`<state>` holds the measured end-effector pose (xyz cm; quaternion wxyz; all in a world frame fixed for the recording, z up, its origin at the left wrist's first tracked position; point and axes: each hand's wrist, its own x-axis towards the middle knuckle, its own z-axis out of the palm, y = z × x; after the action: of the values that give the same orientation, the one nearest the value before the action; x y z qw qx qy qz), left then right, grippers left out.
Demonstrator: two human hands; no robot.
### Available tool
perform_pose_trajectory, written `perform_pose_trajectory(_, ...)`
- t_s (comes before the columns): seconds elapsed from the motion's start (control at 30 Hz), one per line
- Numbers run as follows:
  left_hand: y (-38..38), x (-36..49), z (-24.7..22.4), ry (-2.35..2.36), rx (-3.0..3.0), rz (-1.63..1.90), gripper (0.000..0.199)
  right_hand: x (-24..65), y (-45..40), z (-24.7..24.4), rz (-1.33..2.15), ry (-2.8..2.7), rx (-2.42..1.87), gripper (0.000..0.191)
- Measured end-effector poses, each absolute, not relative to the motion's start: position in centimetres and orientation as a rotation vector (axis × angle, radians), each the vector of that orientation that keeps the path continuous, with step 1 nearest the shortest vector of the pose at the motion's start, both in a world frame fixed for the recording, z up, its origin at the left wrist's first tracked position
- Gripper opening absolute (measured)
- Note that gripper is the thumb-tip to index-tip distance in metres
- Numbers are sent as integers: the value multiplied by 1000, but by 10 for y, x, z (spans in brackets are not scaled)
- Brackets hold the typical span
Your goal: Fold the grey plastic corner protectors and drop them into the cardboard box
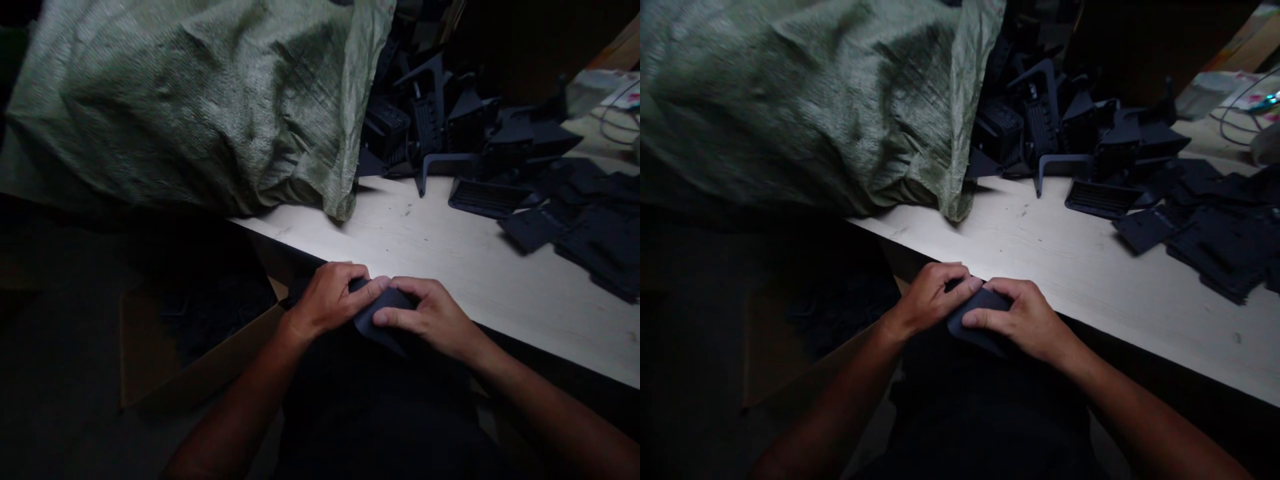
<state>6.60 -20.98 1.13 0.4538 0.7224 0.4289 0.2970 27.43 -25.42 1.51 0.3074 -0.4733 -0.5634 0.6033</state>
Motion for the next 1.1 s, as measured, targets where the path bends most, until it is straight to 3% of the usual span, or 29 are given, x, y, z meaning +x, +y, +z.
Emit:
perform_pose_trajectory(0.1,-207,64,14,939,1740,608,46,276,-249,26,1432,-1625,-1272,36)
perform_pose_trajectory(0.23,-206,64,8,922,1433,728,55,286,-247,32,1181,-1742,-1301,31)
perform_pose_trajectory(0.47,-215,75,-8,897,903,876,53,284,-256,13,1037,-1436,-1352,43)
perform_pose_trajectory(0.67,-218,71,-15,970,801,913,54,282,-239,21,1137,-1505,-1303,49)
perform_pose_trajectory(0.9,-224,62,-7,915,988,661,50,292,-214,26,1428,-1659,-1261,64)
perform_pose_trajectory(1.1,-222,58,-8,1020,869,962,41,306,-209,36,732,-1564,-1337,39)
